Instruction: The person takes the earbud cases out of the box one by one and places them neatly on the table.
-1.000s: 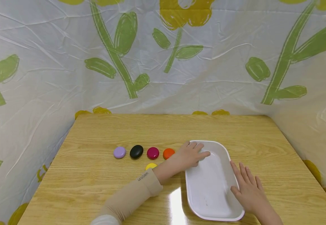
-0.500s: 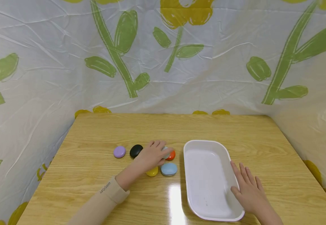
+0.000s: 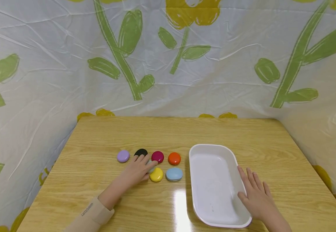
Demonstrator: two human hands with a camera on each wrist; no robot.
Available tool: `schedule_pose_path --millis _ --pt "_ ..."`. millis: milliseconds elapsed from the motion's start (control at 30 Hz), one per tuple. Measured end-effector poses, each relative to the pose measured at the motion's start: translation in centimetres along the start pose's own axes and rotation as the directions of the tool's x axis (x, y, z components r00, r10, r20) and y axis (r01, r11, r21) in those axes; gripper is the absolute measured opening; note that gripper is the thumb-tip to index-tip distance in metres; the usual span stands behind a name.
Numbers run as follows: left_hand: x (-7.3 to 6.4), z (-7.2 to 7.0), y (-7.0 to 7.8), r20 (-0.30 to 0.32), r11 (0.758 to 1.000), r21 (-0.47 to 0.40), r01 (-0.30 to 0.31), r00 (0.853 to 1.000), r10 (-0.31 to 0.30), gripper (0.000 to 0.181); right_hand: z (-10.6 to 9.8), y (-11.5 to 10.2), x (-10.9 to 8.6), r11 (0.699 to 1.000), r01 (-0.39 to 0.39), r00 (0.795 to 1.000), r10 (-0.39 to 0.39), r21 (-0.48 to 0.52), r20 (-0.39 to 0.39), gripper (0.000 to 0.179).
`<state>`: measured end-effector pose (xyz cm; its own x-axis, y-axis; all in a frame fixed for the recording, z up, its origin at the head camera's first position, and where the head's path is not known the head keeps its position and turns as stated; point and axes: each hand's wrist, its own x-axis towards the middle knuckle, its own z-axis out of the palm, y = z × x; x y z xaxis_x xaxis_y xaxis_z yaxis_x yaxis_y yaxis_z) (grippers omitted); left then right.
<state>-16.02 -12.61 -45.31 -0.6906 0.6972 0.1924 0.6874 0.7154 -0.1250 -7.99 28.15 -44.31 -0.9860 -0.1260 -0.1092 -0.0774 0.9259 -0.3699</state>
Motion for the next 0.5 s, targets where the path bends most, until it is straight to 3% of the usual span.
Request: schedule_pose_path --millis 233,500 --pt "-1.8 0.5 -0.5 0.028 0.998 0.036 0.044 0.999 -0.045 0.039 0.0 0.0 0.0 1.000 -0.002 1.000 0.002 0.012 0.011 0.078" --pt "-3.0 0.8 -0.6 0.077 0.999 0.026 0.021 0.997 -0.023 0.038 -0.1 -0.1 0.0 1.000 -0.004 1.000 0.003 0.022 0.013 0.078"
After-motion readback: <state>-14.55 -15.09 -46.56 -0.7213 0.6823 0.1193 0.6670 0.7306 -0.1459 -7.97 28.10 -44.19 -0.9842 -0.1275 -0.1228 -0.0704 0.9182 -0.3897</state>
